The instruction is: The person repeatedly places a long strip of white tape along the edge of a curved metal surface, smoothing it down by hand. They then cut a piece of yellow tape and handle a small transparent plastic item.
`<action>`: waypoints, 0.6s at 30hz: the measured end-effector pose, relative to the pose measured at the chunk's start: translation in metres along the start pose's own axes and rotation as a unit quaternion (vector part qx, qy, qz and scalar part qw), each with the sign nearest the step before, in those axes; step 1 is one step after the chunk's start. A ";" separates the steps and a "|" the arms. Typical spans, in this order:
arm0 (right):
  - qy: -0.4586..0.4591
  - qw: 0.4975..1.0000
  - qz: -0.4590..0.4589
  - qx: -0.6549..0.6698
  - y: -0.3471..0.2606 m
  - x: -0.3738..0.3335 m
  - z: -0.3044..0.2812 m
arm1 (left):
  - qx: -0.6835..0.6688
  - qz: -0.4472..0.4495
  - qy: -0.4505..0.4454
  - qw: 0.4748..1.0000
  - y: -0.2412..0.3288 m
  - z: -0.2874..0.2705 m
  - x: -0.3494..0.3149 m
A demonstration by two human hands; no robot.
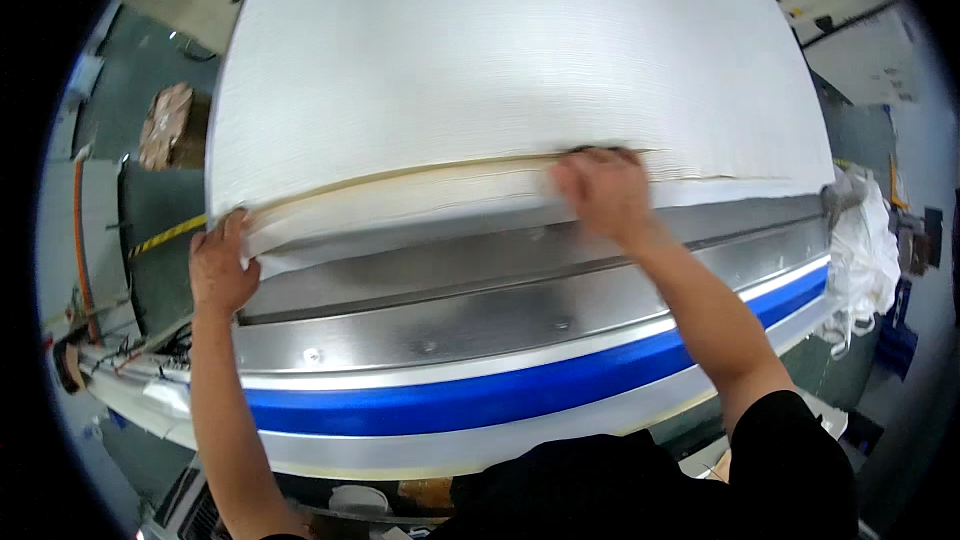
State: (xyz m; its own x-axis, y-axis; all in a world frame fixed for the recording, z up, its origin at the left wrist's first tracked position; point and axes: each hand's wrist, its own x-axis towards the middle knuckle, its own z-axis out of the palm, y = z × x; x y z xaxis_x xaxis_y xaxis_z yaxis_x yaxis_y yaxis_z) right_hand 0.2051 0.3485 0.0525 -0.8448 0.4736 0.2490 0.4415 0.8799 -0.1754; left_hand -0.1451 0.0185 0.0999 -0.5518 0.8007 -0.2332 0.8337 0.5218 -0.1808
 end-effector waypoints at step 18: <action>-0.301 0.878 0.204 -0.310 0.558 -0.209 -0.161 | 0.156 -0.102 -0.031 0.982 -0.067 0.067 0.039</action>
State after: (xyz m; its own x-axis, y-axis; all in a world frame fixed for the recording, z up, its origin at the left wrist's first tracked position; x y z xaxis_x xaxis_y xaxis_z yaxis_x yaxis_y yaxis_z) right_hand 0.6767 0.7472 0.0560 -0.5013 0.8130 -0.2961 0.6670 0.5811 0.4663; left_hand -0.2241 -0.0048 0.0387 -0.7155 0.6637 -0.2180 0.6630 0.5468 -0.5114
